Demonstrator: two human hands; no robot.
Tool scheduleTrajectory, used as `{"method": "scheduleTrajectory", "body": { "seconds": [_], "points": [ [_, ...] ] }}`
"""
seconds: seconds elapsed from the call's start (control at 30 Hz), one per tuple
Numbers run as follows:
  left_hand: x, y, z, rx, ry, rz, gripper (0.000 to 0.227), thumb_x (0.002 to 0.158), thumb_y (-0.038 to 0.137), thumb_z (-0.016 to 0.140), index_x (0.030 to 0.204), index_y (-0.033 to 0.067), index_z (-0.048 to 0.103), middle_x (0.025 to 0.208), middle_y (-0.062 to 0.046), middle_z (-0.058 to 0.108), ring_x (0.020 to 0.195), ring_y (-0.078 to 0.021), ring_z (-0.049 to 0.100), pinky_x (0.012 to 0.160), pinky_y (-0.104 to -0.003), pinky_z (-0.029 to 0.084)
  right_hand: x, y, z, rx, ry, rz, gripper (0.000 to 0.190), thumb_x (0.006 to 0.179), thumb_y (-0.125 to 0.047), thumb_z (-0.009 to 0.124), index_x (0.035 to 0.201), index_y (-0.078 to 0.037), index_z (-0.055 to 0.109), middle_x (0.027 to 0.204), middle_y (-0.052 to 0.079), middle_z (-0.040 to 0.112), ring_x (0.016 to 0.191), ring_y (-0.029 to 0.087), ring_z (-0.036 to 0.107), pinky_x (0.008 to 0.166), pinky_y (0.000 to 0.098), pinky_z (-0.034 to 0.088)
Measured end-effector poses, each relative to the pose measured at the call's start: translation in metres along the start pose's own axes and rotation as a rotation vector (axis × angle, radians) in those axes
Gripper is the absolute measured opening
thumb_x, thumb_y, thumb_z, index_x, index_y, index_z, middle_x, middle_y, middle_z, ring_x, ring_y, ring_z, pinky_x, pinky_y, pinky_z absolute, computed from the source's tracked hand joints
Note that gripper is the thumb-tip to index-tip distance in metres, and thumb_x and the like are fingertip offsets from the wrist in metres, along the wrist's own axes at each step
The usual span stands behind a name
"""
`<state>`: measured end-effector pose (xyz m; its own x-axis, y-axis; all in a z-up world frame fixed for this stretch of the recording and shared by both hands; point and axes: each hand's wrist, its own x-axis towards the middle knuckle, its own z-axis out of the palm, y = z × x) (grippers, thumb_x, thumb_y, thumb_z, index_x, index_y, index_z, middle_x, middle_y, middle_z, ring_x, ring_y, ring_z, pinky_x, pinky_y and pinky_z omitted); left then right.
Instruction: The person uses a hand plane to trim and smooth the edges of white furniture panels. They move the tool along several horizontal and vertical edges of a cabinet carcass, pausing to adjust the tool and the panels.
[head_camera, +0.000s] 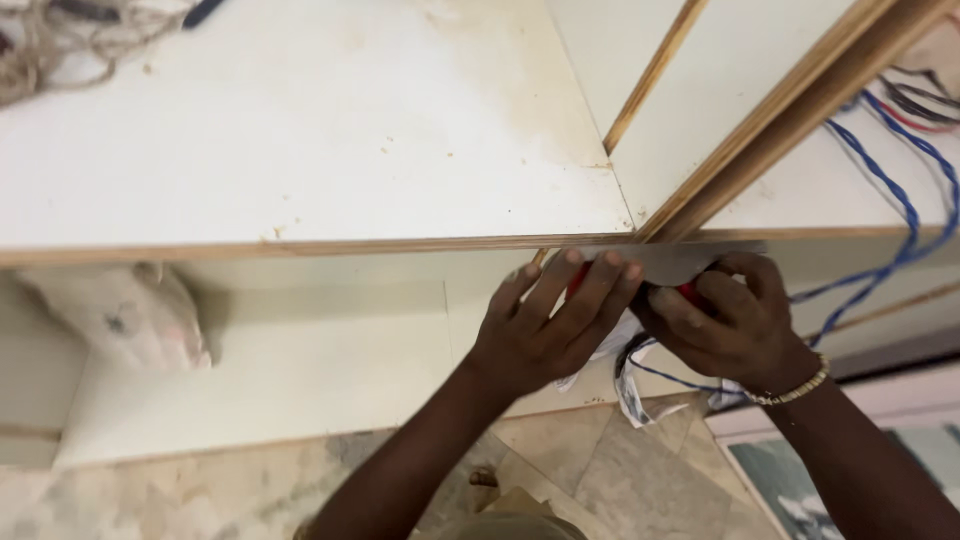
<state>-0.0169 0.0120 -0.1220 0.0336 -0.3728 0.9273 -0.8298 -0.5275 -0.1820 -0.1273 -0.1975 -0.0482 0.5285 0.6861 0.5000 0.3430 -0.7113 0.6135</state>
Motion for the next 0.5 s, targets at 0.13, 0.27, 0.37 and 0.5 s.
{"method": "scheduleTrajectory", "body": {
  "seconds": [0.13, 0.27, 0.37, 0.5],
  "points": [
    [0.015, -0.002, 0.009, 0.085, 0.004, 0.003, 0.042, 0.120, 0.028, 0.050, 0.160, 0.0183, 0.051, 0.154, -0.001, 0.053, 0.143, -0.0224, 0.047, 0.126, -0.045, 0.028, -0.002, 0.020, 0.008, 0.069, 0.009, 0.032, 0.031, 0.084, -0.024, 0.092, 0.103, -0.010, 0.073, 0.103, -0.001, 0.057, 0.088, 0.021, 0.055, 0.080, 0.0449, 0.050],
    [0.017, -0.016, 0.002, 0.108, -0.111, 0.085, 0.035, 0.118, 0.023, 0.052, 0.151, 0.0162, 0.058, 0.142, -0.002, 0.055, 0.135, -0.0211, 0.052, 0.122, -0.046, 0.030, 0.015, 0.019, 0.004, 0.107, 0.003, 0.031, 0.027, 0.081, -0.017, 0.089, 0.097, -0.012, 0.069, 0.099, -0.003, 0.061, 0.085, 0.024, 0.056, 0.079, 0.0448, 0.049],
    [0.009, -0.037, -0.007, 0.084, -0.127, 0.090, 0.030, 0.119, 0.027, 0.056, 0.146, 0.0167, 0.061, 0.143, -0.001, 0.055, 0.136, -0.0202, 0.052, 0.127, -0.045, 0.028, 0.042, 0.003, 0.007, 0.198, -0.087, 0.074, 0.028, 0.086, -0.024, 0.087, 0.100, -0.007, 0.069, 0.093, 0.000, 0.056, 0.084, 0.020, 0.053, 0.077, 0.0450, 0.049],
    [-0.020, -0.082, -0.047, 0.203, -0.168, 0.000, 0.039, 0.116, 0.044, 0.061, 0.148, 0.0220, 0.063, 0.147, -0.001, 0.056, 0.139, -0.0227, 0.047, 0.125, -0.047, 0.022, 0.090, -0.022, 0.025, 0.195, -0.091, -0.013, 0.022, 0.089, -0.027, 0.083, 0.101, -0.012, 0.071, 0.091, -0.001, 0.054, 0.084, 0.020, 0.050, 0.070, 0.0418, 0.044]
  ]
}}
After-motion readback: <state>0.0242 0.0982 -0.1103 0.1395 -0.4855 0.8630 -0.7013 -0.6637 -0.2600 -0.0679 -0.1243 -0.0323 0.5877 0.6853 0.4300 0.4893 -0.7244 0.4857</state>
